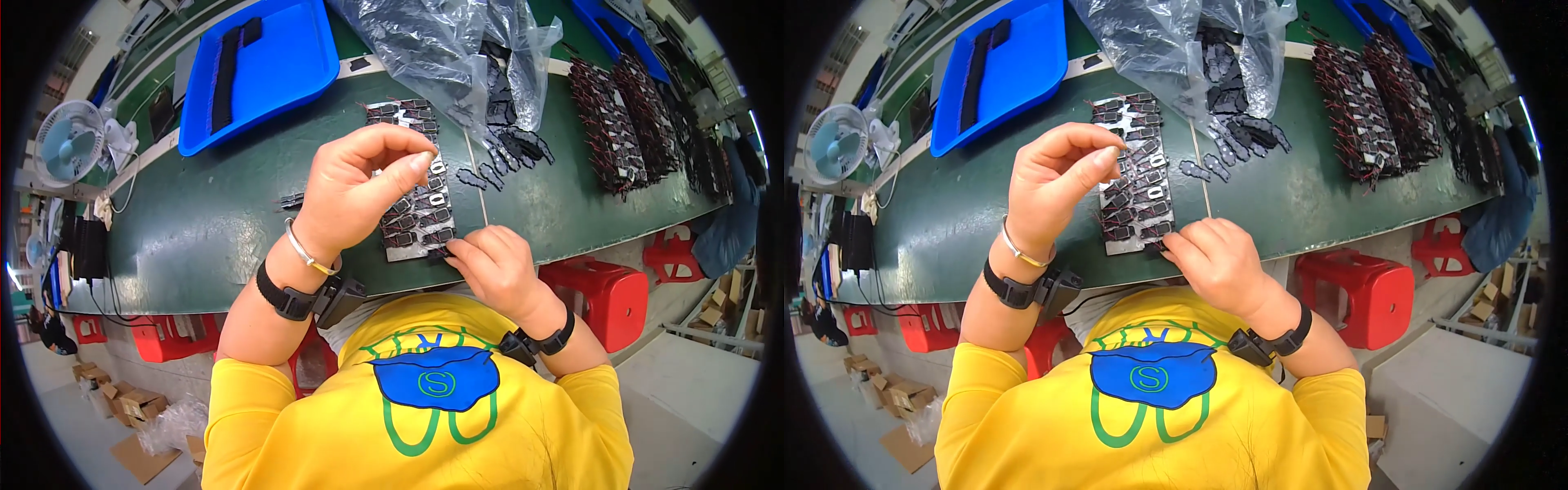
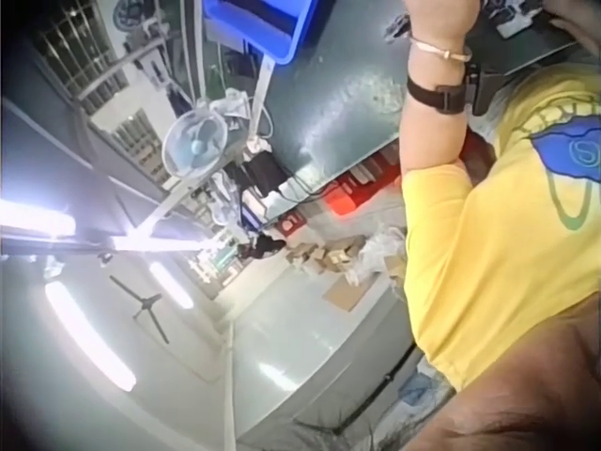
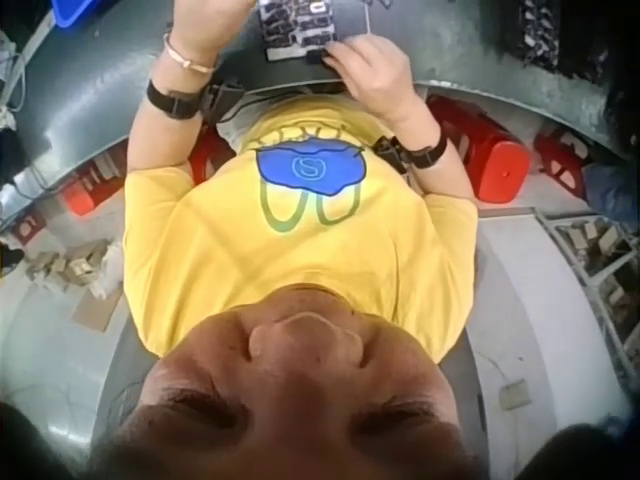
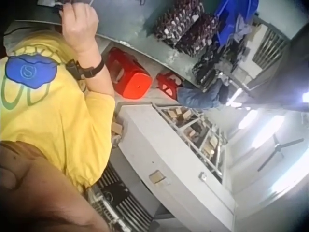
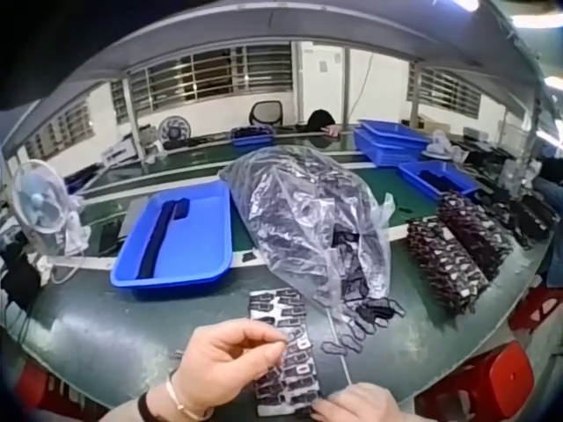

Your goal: The person picks up a stack of speaker components, takes a single speaker, and presses a small black part onto it by hand. They then place the assembled unit onto a metal plate and repeat the process.

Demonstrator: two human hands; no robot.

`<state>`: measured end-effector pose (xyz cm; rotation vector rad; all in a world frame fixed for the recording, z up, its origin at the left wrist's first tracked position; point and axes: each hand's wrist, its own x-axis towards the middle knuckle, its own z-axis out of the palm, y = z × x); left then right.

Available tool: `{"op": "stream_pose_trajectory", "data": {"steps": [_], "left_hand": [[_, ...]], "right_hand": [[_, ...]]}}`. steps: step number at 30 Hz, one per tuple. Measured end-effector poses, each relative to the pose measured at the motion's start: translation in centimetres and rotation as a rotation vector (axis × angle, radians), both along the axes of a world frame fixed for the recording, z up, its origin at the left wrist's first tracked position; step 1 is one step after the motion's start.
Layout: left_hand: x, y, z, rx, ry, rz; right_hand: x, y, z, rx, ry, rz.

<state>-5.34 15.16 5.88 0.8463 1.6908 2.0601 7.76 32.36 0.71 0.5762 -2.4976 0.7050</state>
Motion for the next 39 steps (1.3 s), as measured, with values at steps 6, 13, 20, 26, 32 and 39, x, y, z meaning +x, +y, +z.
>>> {"op": "stream_pose_trajectory", "data": {"steps": [6,13,20,26,32,39], "left_hand": [[-0.2,0.2,-0.7,-0.047,0.016,0.002],[-1.3,0.3,-0.4,-0.022,-0.066,0.050],[-1.0,0.6,-0.6,0.050,-0.454,-0.025],[-1.5,0.4,-1.3,0.111,-0.396,0.016],[-1.3,0.6,-1.4,-0.002,-0.279,0.021],[-1.3,0.8,-1.2,0.016,-0.375,-0.019]], "right_hand": [[-0.5,0.9,0.8,-0.111,-0.077,0.055],[-4.7,2.4,4.2,-0.299,0.009,0.004],[-9.3,1.0,6.0,0.005,0.352,0.023],[-10.0,0.5,5.5,-0.050,0.304,0.088],[-9.9,1.3,5.2,-0.249,0.085,0.132],[-9.9,1.6,4.7,-0.196,0.088,0.151]]}}
